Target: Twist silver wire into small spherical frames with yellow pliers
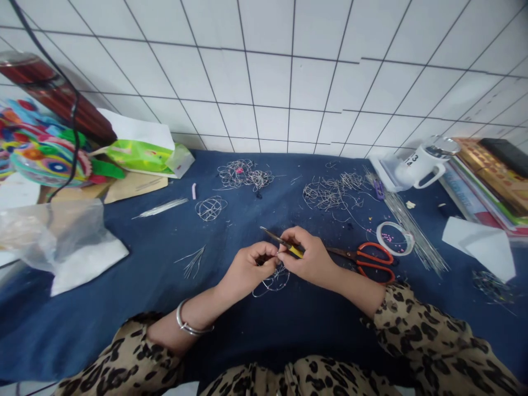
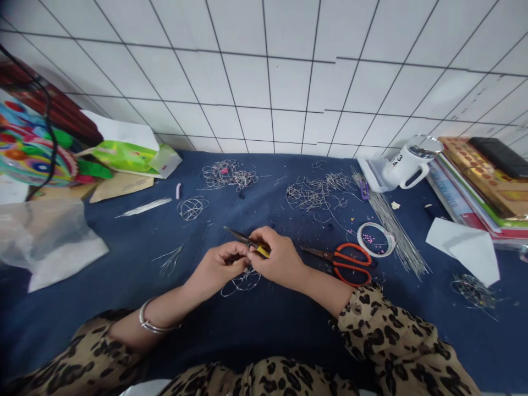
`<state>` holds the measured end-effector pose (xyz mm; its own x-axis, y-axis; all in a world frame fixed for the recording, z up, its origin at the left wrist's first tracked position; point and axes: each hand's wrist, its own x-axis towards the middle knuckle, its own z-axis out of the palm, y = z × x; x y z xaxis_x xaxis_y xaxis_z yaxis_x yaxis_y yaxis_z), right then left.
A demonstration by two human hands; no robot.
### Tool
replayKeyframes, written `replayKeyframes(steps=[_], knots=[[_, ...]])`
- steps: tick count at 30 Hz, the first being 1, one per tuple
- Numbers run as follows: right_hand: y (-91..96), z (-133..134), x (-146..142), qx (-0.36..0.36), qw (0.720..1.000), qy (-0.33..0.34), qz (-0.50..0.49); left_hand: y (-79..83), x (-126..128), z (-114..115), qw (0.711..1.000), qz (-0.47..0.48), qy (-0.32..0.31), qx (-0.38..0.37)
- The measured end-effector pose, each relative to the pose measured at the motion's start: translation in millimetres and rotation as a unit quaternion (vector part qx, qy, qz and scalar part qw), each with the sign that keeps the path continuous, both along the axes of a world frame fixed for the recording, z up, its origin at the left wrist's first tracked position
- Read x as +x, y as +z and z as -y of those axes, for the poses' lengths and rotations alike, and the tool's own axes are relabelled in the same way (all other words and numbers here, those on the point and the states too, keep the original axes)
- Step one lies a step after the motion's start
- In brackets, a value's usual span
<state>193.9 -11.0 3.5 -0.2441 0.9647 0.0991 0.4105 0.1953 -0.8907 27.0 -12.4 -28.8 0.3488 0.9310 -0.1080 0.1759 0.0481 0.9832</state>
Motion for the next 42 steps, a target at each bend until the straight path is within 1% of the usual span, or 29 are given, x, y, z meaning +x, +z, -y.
replayKeyframes(steps=[6, 13, 17, 21, 26, 29, 33, 38, 42], knots=[[1.1, -2.2, -1.1, -0.06, 0.996, 0.006, -0.066, 3.3, -1.2, 1.2, 0.999, 0.019, -0.022, -0.026], [-1.9, -3.8, 0.4, -0.098, 0.984, 0.011, -0.15, 3.8, -4.9, -1.2, 0.995, 0.038, -0.036, -0.082], [-2.9, -3.0, 0.1, -0.094, 0.982, 0.004, -0.166, 3.9, -5.7, -2.4, 0.99, 0.086, -0.04, -0.102], [-0.9, -1.1, -0.6, -0.073, 0.985, -0.007, -0.156, 4.7, -5.0, -2.4, 0.986, 0.127, -0.032, -0.105], [1.6, 0.6, -0.6, -0.052, 0.988, -0.009, -0.144, 4.2, -5.0, -1.6, 0.978, 0.156, -0.02, -0.136], [2.7, 1.5, -1.0, -0.046, 0.989, -0.013, -0.143, 3.6, -4.2, -1.3, 0.976, 0.165, -0.013, -0.144], [3.5, 3.0, -2.1, -0.046, 0.986, -0.013, -0.158, 3.1, -2.0, -0.2, 0.978, 0.159, -0.004, -0.133], [2.1, 4.0, -3.9, -0.067, 0.983, -0.026, -0.172, 3.8, 0.1, 1.8, 0.981, 0.144, 0.009, -0.131], [-0.1, 4.7, -5.3, -0.076, 0.978, -0.037, -0.188, 6.6, 2.1, 2.7, 0.98, 0.151, 0.005, -0.129]])
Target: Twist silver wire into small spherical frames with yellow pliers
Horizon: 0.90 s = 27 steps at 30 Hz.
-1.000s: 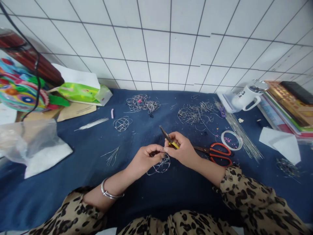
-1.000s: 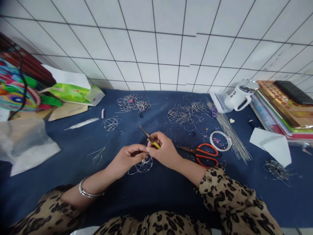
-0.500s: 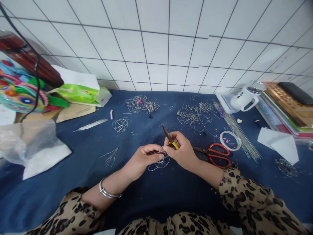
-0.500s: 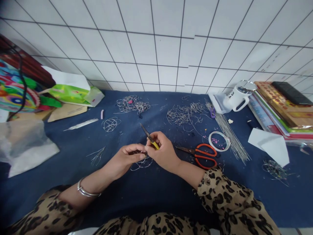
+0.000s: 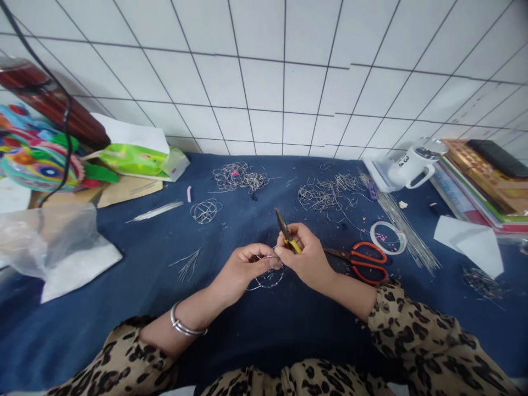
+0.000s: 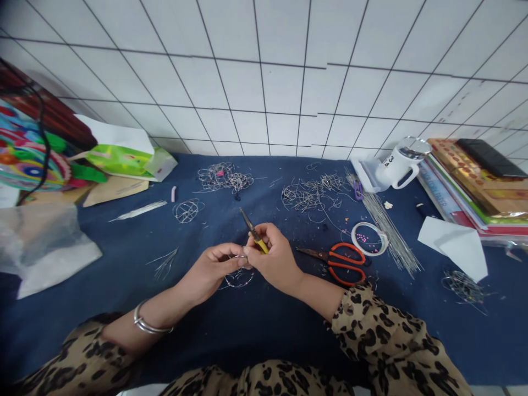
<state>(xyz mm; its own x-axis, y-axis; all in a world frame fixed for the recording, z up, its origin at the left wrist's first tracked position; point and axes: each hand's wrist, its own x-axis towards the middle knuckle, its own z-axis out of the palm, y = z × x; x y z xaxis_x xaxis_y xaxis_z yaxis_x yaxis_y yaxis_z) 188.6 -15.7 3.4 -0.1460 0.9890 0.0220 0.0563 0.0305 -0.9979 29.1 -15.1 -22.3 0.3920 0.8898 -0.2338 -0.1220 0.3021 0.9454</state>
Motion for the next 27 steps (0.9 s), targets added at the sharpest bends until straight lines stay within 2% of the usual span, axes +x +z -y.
replayKeyframes(steps=[7, 19, 23, 27], knots=[[-1.2, 0, 0, -0.004, 1.0, -0.004, 0.007, 3.3, 0, -1, 1.0, 0.01, -0.027, 0.006], [3.2, -3, 5, -0.003, 0.999, 0.034, 0.016, 0.0, -3, -1, 0.999, 0.016, -0.031, 0.009], [8.0, -2, 18, 0.002, 0.996, 0.051, 0.079, 3.5, -8, -3, 0.999, -0.002, -0.025, 0.025], [7.4, -1, 40, 0.036, 0.972, 0.087, 0.213, 6.4, -15, -9, 0.998, -0.021, -0.014, 0.059]])
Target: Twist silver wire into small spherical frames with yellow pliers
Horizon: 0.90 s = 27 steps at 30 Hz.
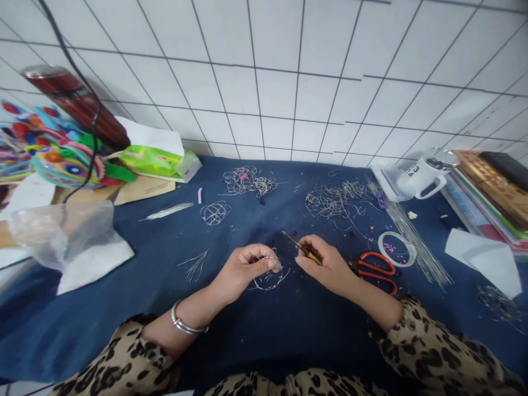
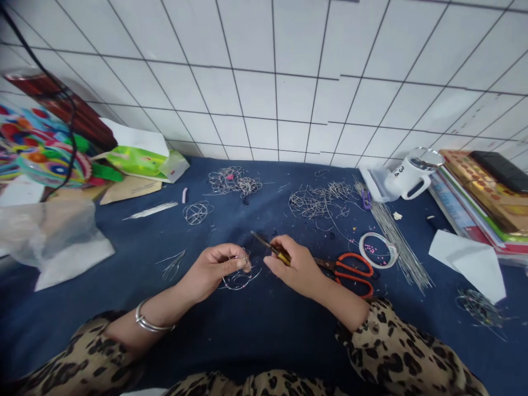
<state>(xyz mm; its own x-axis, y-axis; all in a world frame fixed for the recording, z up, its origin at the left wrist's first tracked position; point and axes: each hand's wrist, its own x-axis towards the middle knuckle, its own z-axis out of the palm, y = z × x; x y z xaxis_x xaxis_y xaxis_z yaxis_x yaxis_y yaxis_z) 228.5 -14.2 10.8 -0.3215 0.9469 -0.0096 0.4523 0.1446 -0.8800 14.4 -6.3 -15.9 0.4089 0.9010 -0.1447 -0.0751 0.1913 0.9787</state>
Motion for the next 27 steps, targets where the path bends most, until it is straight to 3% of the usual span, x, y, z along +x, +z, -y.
replayKeyframes(steps=[4, 8, 27], knots=[[-6.6, 2, 12, 0.103, 0.987, 0.068, 0.103, 0.5, -5, -6, 1.0, -0.011, 0.002, 0.014], [-12.3, 3, 10, 0.158, 0.967, 0.11, 0.167, 0.0, -7, -9, 1.0, -0.015, 0.004, 0.021], [-21.8, 1, 7, 0.236, 0.931, 0.113, 0.255, -3.6, -10, -13, 0.989, -0.127, -0.045, 0.062]])
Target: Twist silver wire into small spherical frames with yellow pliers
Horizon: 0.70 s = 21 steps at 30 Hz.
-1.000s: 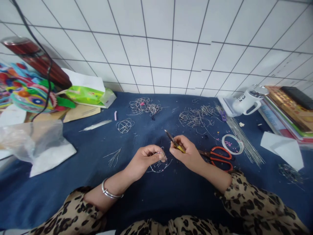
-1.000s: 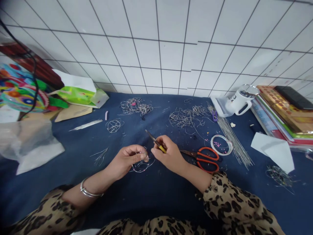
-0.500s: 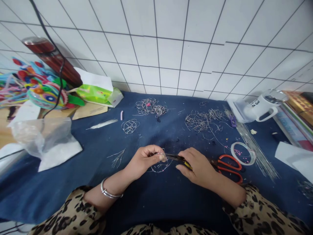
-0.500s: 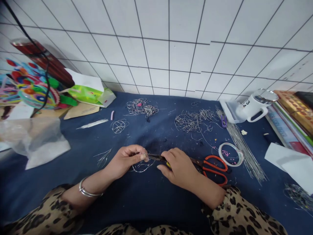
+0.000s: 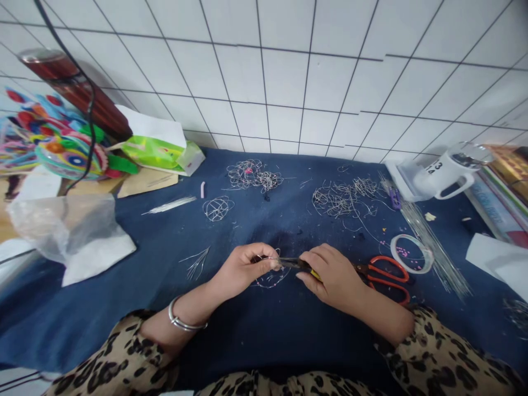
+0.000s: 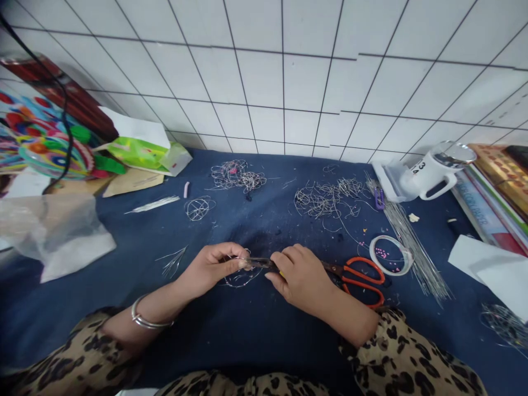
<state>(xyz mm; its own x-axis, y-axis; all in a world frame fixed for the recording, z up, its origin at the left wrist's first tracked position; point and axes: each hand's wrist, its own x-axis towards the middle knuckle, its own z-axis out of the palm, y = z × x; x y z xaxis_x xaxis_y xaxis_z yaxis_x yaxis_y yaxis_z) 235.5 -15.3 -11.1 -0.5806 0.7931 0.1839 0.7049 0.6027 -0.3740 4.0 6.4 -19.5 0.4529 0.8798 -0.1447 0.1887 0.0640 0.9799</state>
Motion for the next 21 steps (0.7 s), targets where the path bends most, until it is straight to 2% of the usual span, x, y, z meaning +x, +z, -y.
replayKeyframes(steps=[21], knots=[[-1.0, -1.8, 2.8, 0.005, 1.0, 0.008, 0.006, 2.0, 1.3, -0.4, 1.0, -0.002, -0.017, 0.0]])
